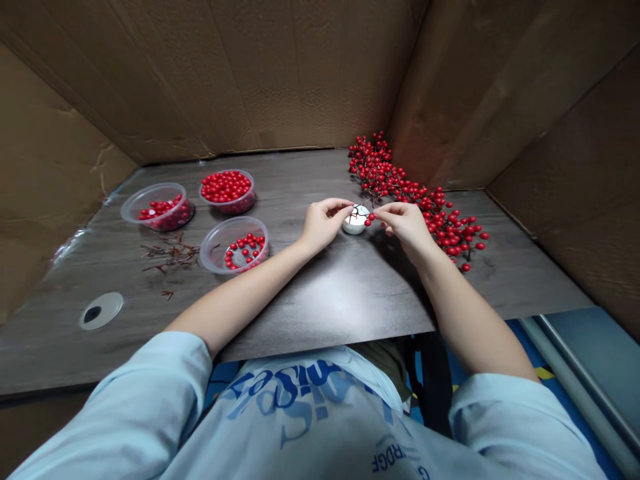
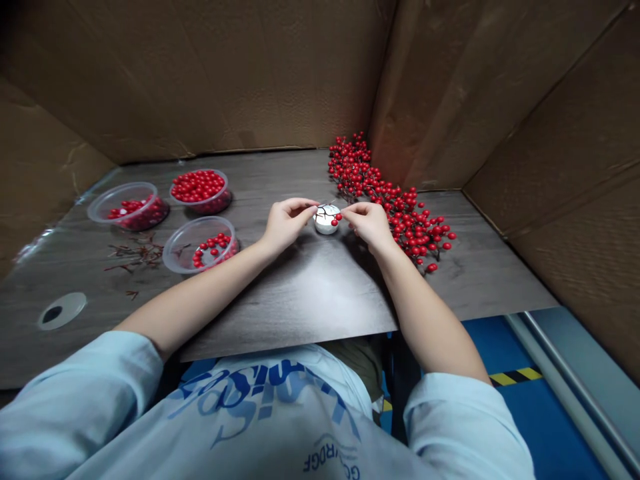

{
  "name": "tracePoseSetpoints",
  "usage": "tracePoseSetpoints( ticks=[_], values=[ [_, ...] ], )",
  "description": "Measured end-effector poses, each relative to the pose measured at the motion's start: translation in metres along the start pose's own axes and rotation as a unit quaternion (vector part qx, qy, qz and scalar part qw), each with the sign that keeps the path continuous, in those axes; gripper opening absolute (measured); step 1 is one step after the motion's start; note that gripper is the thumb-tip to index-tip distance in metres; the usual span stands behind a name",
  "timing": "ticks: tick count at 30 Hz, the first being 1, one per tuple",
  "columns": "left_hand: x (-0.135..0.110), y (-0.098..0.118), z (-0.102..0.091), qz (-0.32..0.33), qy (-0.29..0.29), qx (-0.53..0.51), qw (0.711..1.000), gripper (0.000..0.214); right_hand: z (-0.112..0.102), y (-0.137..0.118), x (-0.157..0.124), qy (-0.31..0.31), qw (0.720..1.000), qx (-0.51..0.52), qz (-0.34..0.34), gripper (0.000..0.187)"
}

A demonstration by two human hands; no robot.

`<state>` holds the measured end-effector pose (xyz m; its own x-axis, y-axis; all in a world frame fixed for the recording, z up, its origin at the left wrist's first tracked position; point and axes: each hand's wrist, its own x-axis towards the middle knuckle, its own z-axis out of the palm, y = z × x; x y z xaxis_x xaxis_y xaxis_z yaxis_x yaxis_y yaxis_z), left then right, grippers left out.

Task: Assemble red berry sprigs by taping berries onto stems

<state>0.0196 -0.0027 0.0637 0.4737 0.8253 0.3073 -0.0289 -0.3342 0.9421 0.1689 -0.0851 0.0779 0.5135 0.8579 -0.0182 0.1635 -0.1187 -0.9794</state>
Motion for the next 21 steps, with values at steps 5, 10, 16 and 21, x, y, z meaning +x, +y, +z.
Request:
tracePoseSetpoints(
  ticks=[5,10,16,21],
  values=[
    [0.012,-0.004,-0.002,0.021,-0.033,0.129,0.991,0.016,0.0,0.004,0.009,0.017,0.999,-0.034,-0.015,0.015],
    [0.011,-0.002,-0.005,0.024,-0.043,0.212,0.976,0.018,0.004,0.006,0.011,0.013,0.999,-0.049,-0.008,0.017],
    [0.012,0.004,-0.004,0.05,-0.038,0.228,0.972,0.02,0.007,0.008,0.012,0.011,0.998,-0.068,-0.017,0.02],
    [0.015,0.003,-0.005,0.062,-0.062,0.261,0.961,0.022,0.008,0.009,0.013,0.013,0.996,-0.087,-0.023,0.021]
  ],
)
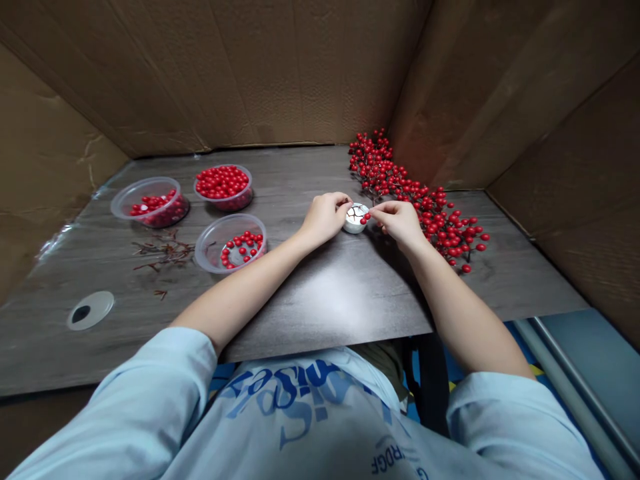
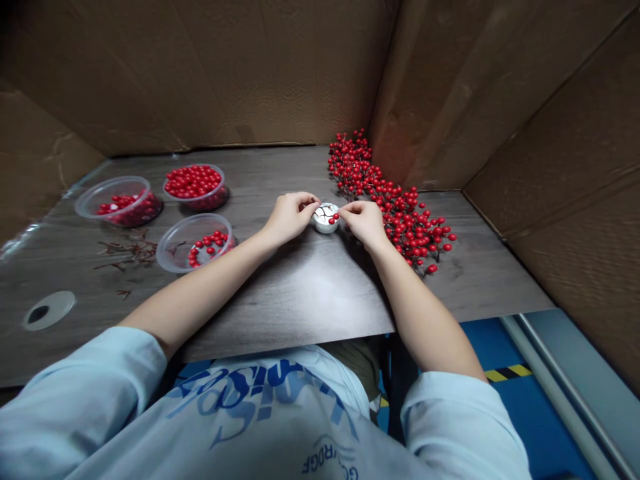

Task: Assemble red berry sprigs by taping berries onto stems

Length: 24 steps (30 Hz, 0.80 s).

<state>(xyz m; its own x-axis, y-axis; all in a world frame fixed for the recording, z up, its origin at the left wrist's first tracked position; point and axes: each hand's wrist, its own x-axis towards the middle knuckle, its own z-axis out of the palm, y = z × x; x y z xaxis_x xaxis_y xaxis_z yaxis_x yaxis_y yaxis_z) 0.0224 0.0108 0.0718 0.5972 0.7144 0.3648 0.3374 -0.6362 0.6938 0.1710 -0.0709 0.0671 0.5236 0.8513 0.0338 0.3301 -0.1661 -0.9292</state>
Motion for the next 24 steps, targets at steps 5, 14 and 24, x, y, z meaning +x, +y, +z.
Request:
tracePoseSetpoints(
  ticks=[5,14,24],
  values=[
    [0.0003,-0.0045,0.0027,0.005,-0.009,0.01,1.0,0.021,0.0013,0.001,0.0013,0.002,1.0,-0.001,0.0,0.019],
    [-0.0011,-0.0009,0.0039,-0.001,-0.033,0.045,0.998,0.022,0.0009,0.0007,0.0013,-0.009,1.0,-0.005,-0.012,0.02],
    [-0.0003,-0.0019,0.0017,0.004,0.012,0.016,1.0,0.02,-0.0011,-0.0031,-0.0004,0.003,0.999,0.036,0.013,0.02]
  ],
)
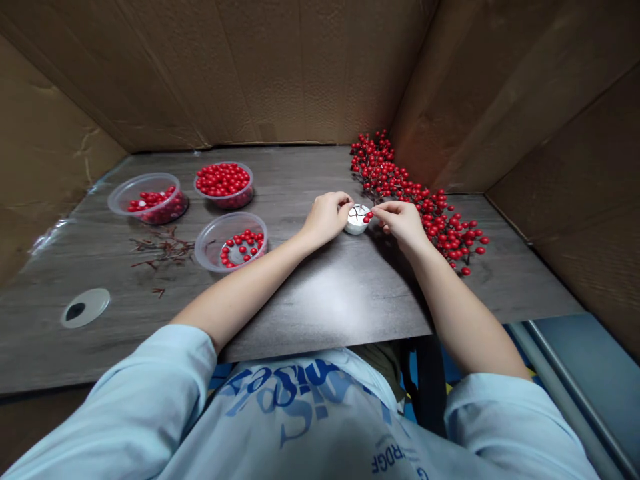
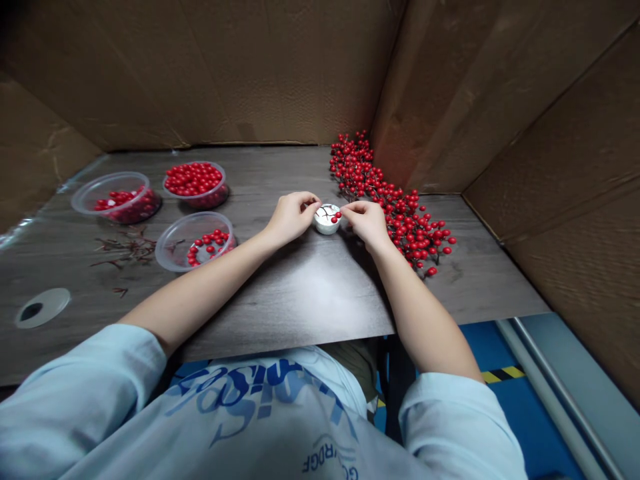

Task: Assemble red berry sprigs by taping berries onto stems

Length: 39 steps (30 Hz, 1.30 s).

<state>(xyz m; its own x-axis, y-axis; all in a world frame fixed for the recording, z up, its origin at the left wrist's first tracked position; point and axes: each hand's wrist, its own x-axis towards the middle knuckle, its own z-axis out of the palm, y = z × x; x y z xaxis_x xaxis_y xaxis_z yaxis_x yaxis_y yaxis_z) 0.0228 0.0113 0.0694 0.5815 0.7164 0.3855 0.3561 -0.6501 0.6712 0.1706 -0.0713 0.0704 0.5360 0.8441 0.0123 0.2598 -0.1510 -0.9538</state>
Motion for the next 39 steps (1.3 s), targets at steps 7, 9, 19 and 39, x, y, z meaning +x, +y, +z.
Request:
tracePoseSetpoints(
  ticks=[7,9,19,39],
  values=[
    [-0.003,0.005,-0.009,-0.007,0.025,-0.021,0.999,0.018,-0.005,-0.002,-0.003,-0.025,0.999,0.015,0.018,0.023],
    [-0.006,0.006,-0.011,0.008,0.019,-0.006,1.0,0.018,-0.005,-0.002,-0.005,-0.03,0.999,0.005,0.019,0.025],
    [-0.005,0.006,-0.004,-0.009,-0.054,0.102,0.993,0.025,0.001,-0.002,0.0,-0.027,0.998,-0.041,-0.037,0.021],
    [-0.003,0.005,-0.01,0.021,-0.004,0.073,0.997,0.022,-0.001,-0.001,0.002,-0.013,0.999,0.03,-0.022,0.022]
  ],
)
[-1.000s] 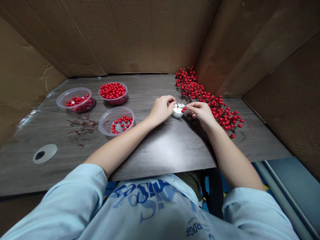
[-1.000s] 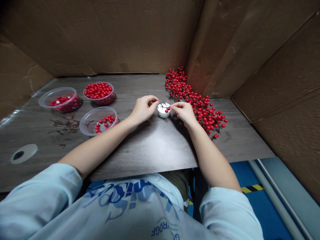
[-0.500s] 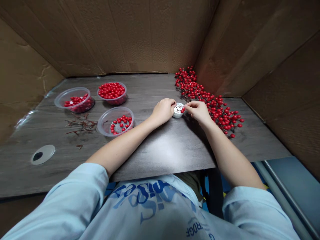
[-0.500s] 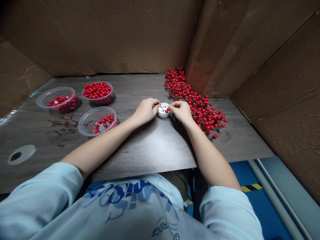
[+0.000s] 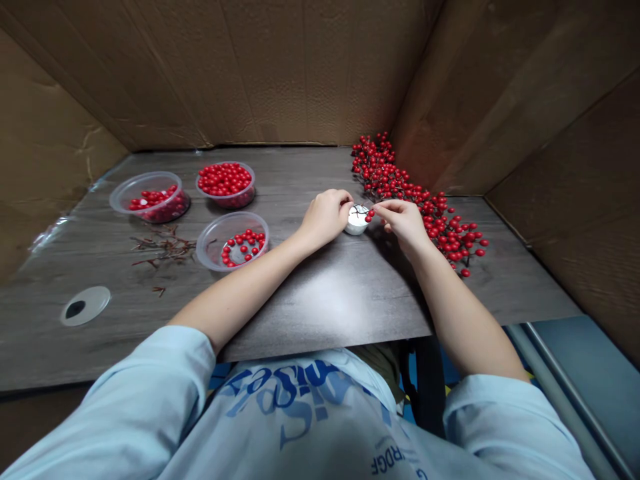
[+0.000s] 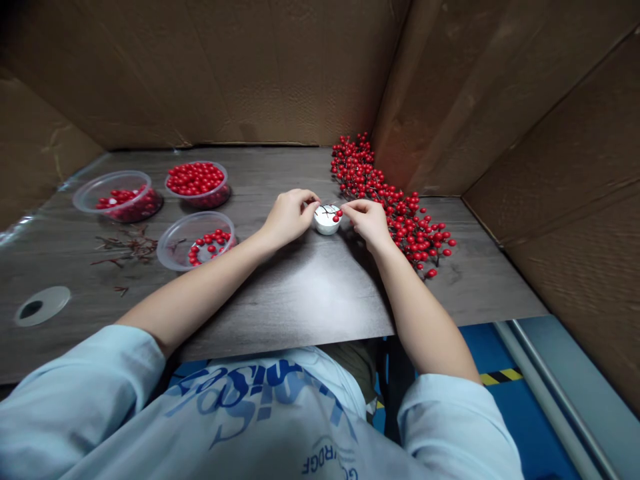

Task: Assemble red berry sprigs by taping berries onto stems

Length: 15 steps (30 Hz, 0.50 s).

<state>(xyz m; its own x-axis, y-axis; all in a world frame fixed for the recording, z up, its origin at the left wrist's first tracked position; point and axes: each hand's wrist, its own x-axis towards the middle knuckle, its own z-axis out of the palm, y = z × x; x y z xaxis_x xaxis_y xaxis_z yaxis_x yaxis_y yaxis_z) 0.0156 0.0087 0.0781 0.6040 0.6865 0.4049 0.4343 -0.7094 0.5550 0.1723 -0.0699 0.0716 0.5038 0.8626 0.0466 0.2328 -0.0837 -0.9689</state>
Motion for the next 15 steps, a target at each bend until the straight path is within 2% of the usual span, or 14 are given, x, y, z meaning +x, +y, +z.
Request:
tracePoseSetpoints(
  ticks=[5,15],
  values=[
    [-0.0025,0.0013,-0.0017,-0.001,-0.009,0.003,1.0,0.022,-0.0015,0.0007,-0.0018,-0.005,1.0,-0.008,0.013,0.025],
    [-0.0012,0.009,0.005,-0.021,-0.081,0.094,0.992,0.028,0.0047,0.0024,0.0014,-0.02,0.998,-0.058,-0.021,0.021]
  ],
)
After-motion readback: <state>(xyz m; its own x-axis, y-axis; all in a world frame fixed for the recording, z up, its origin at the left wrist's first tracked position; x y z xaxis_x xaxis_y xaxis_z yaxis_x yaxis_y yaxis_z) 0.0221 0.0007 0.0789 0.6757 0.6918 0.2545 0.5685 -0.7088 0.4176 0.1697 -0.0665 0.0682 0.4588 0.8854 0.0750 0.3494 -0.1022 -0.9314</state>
